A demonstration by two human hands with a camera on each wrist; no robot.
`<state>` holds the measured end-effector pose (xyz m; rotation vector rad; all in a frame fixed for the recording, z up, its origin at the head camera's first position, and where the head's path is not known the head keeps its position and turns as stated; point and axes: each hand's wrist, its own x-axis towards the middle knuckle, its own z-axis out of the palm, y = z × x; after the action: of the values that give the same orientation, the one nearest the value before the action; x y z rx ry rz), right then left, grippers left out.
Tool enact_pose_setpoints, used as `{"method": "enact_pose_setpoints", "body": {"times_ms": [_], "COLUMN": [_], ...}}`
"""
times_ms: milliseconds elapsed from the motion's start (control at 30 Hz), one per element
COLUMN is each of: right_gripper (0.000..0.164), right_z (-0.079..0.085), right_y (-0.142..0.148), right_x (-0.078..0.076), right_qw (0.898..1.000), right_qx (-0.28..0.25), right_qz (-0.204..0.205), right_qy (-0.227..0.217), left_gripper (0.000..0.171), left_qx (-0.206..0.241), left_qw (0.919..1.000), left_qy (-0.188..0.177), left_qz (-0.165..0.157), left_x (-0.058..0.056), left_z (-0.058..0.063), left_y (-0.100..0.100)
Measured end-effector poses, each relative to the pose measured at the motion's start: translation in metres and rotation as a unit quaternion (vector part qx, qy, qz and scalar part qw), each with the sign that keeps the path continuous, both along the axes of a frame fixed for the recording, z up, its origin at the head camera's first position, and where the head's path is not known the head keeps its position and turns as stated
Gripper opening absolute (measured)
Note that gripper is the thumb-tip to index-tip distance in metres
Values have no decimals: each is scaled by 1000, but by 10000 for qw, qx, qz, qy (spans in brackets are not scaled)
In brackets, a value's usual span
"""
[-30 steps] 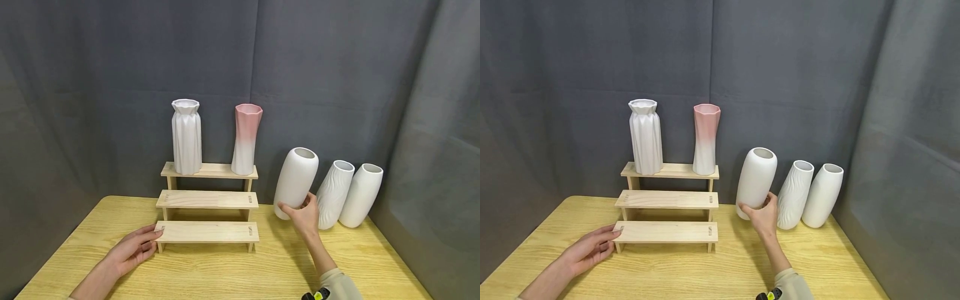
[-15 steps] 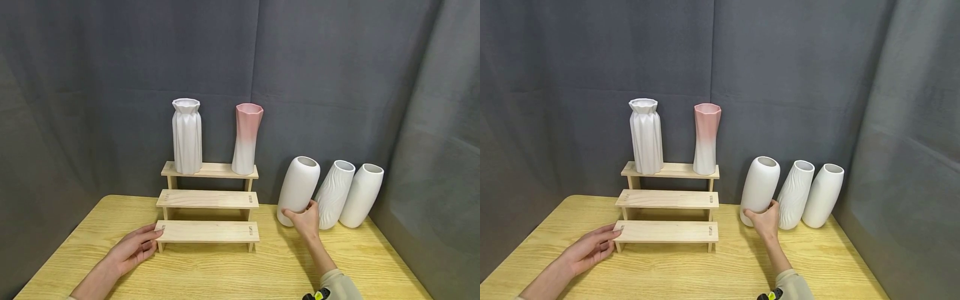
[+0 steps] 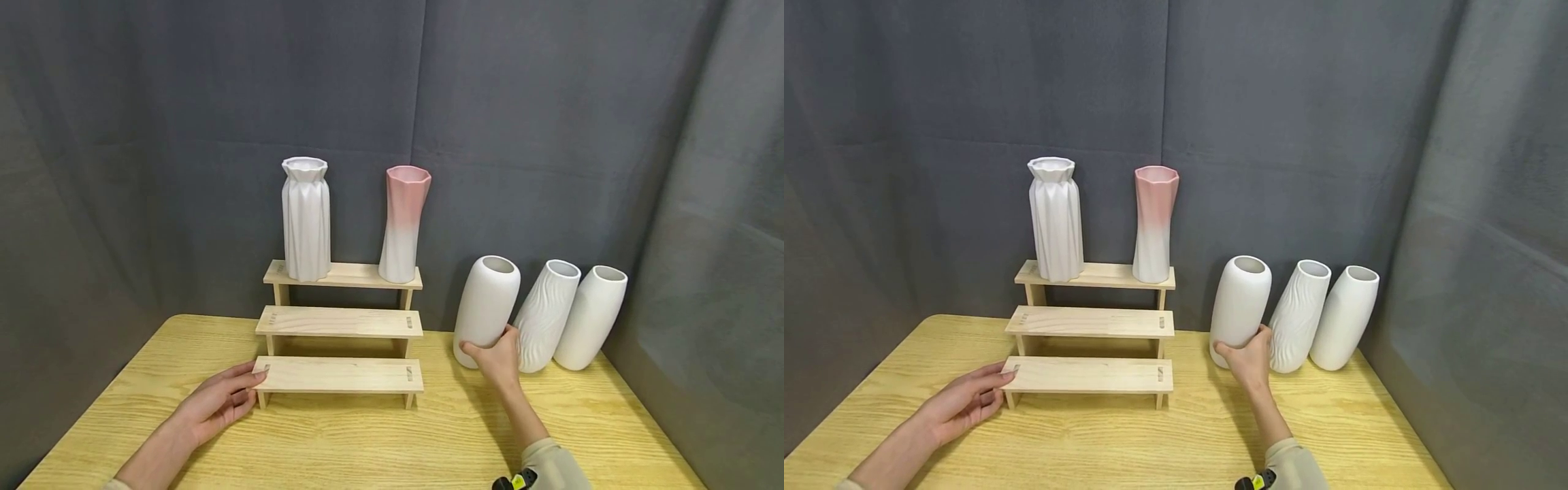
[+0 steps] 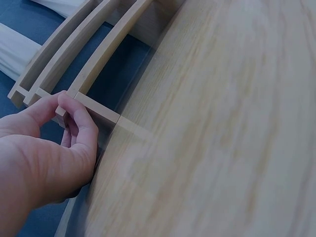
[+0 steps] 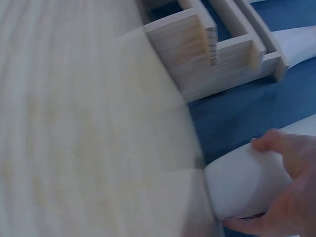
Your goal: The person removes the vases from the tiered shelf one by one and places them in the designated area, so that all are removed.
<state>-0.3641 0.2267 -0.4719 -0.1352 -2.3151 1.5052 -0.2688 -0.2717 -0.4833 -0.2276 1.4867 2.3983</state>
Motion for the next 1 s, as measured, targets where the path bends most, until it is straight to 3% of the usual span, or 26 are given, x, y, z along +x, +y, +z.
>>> {"method": "enact_pose_setpoints", "body": {"times_ms": [267,433,767,1000], "right_gripper": [86,78,72,61], "right_z": [28,45,78,99], "right_y": [5,8,12,13], "right_x": [13,21,31,42], "right_qw": [9961,9947,9977,9996], "right_qx": [588,467,322,-26], "right_qz": [295,400,182,-229], "right_qy": [-590,-825,-569,-142], "left_gripper": [75,74,74,76], "left_qx": [-142,-142,-48,-42], "left_qw": [9999,9999,10000,10000], "left_qy": [17,9,2,-26], "left_qz": [67,55,-11,-6], "left_x": [-1,-1,0,0], "left_z": [0,0,0,0], "left_y": [1,1,0,0]}}
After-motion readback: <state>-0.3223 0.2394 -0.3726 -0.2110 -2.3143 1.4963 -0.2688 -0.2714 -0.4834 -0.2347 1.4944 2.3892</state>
